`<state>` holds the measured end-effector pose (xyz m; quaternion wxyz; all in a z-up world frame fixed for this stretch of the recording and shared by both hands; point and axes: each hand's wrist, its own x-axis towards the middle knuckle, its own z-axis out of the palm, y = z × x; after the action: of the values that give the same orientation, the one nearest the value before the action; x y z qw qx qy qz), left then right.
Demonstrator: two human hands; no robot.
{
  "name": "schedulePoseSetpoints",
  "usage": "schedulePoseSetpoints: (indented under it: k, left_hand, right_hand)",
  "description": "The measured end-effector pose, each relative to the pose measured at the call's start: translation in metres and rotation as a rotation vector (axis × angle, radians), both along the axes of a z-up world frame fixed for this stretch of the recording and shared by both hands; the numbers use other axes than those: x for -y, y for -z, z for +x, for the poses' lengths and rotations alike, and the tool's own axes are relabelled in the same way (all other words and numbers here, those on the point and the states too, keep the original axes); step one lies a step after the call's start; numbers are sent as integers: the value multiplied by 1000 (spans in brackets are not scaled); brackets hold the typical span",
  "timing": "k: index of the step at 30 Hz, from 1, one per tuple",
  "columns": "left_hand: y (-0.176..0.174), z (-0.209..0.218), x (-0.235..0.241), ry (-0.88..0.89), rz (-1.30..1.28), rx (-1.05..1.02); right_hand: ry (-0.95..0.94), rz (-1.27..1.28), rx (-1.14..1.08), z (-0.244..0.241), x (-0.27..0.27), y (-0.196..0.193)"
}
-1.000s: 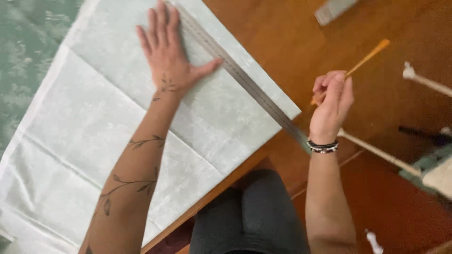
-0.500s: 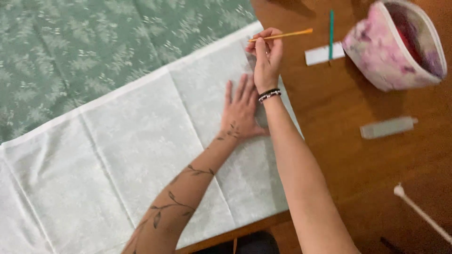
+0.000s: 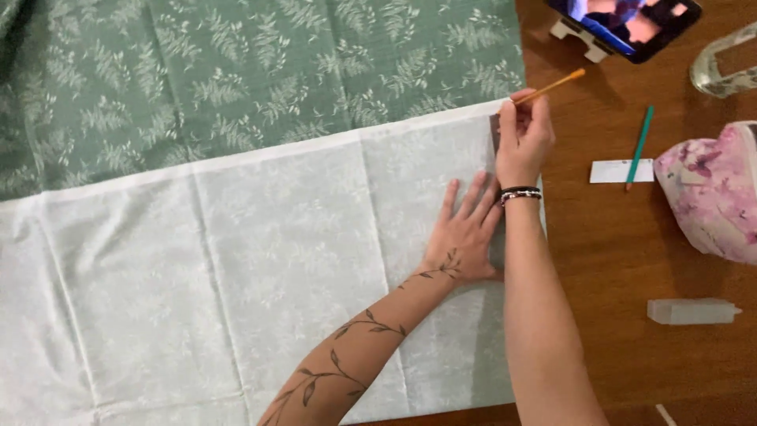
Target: The person measures and marks a white fabric laid on a wooden table using a metal ruler and a pencil. They align the ruler along the edges and draw straight lines to mark measurements on the fabric.
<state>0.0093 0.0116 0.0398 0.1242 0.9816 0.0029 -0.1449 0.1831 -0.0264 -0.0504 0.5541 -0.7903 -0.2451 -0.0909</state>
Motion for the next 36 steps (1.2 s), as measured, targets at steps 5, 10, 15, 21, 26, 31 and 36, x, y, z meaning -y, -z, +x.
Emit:
schedulePoseSetpoints:
  k: [5, 10, 15, 21, 26, 31, 36]
  left_hand:
    - [0, 2, -1, -1, 19, -21]
    - [3, 2, 1, 19, 57, -61]
    - [-8, 0, -2, -10, 25, -29]
    - [-2, 0, 0, -26, 26, -10]
    - [-5, -1, 0, -32, 24, -3]
    - [-4, -1, 1, -31, 26, 8]
    - [-6, -1, 1, -32, 23, 5]
  right_hand:
    - [-18, -33, -16, -4, -3, -11]
    - [-25, -40, -26, -5, -2, -14]
    - [-35, -6, -38, -6, -1, -14]
    - [-16, -25, -48, -8, -1, -18]
    - [-9, -21, -38, -10, -4, -23]
    - [-17, -18, -10, -7, -2, -19]
    - [-2, -20, -22, -9, -3, -21]
